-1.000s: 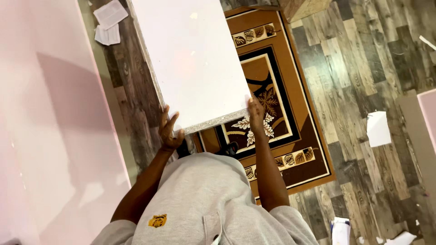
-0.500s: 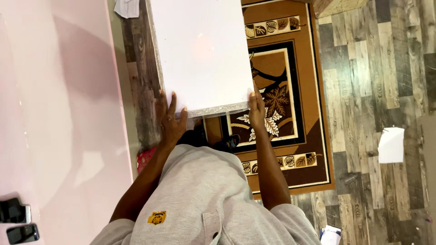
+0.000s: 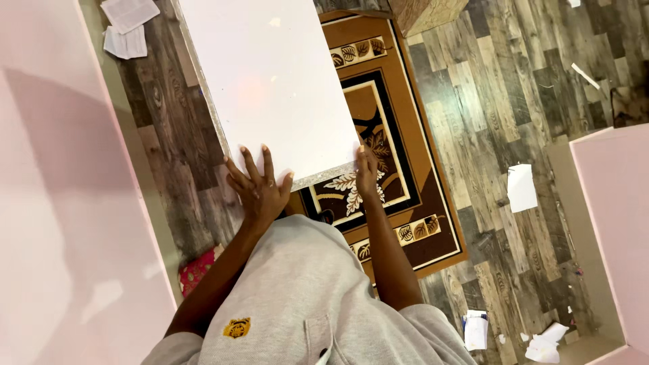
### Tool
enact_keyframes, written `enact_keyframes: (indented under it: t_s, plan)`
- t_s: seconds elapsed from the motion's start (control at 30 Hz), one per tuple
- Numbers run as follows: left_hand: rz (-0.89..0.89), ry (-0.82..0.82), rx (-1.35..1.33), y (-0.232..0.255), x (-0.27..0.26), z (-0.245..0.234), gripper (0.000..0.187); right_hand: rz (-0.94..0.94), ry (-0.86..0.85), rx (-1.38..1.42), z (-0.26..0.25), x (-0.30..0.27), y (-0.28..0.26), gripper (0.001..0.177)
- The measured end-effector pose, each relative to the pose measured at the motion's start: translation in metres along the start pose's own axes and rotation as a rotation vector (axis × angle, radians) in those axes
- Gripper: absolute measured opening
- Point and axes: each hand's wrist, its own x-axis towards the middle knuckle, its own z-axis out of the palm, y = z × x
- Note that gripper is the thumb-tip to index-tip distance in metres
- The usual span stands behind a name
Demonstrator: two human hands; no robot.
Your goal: The person rotates and lifts a large white wooden cabinet frame on a patterned rug by hand.
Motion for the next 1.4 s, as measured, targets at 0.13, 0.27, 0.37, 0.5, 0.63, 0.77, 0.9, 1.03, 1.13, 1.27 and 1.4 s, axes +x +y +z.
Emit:
enact_keyframes:
  t_s: [0.13,0.27,0.37,0.5,0.63,0.77,0.9,1.03,1.13,1.27,1.4]
  plan:
    - [-0.054,-0.049,-0.162,-0.011,0.005,-0.013,0.088,-0.016,0.05,0.014,0.0,-0.009,-0.014,0.053]
    - [-0.026,-0.001,-0.18,-0.011,0.007,-0.017,0.088,-0.089,0.071,0.052,0.006,-0.007,-0.019,0.049]
    - [-0.023,-0.022,-0.163,-0.01,0.007,-0.018,0.087,-0.154,0.077,0.102,0.004,-0.008,-0.013,0.045]
    - [-0.035,-0.046,-0.098,-0.01,0.008,-0.019,0.085,-0.116,0.076,0.089,0.007,-0.01,-0.023,0.045]
    - [-0.189,-0.178,-0.161,-0.022,0.013,-0.004,0.093,0.009,0.046,0.012,0.004,-0.01,-0.042,0.046]
    - [-0.424,-0.143,-0.302,-0.044,0.032,0.016,0.12,0.137,-0.091,-0.031,-0.011,0.004,-0.055,0.052]
    - [-0.798,-0.328,-0.616,-0.06,0.055,0.031,0.132,0.248,-0.248,-0.322,-0.006,0.031,-0.088,0.08]
    - [-0.858,-0.365,-0.51,-0.057,0.059,0.021,0.125,0.278,-0.466,-0.485,0.01,0.053,-0.124,0.107]
    - [-0.896,-0.357,-0.647,-0.053,0.068,-0.003,0.108,0.241,-0.567,-0.441,0.006,0.064,-0.129,0.105]
    - [-0.916,-0.412,-0.818,-0.046,0.072,-0.019,0.081,0.324,-0.527,-0.251,0.004,0.055,-0.127,0.096]
    - [-0.921,-0.332,-0.897,-0.05,0.07,-0.01,0.081,0.305,-0.493,-0.098,0.005,0.052,-0.122,0.092]
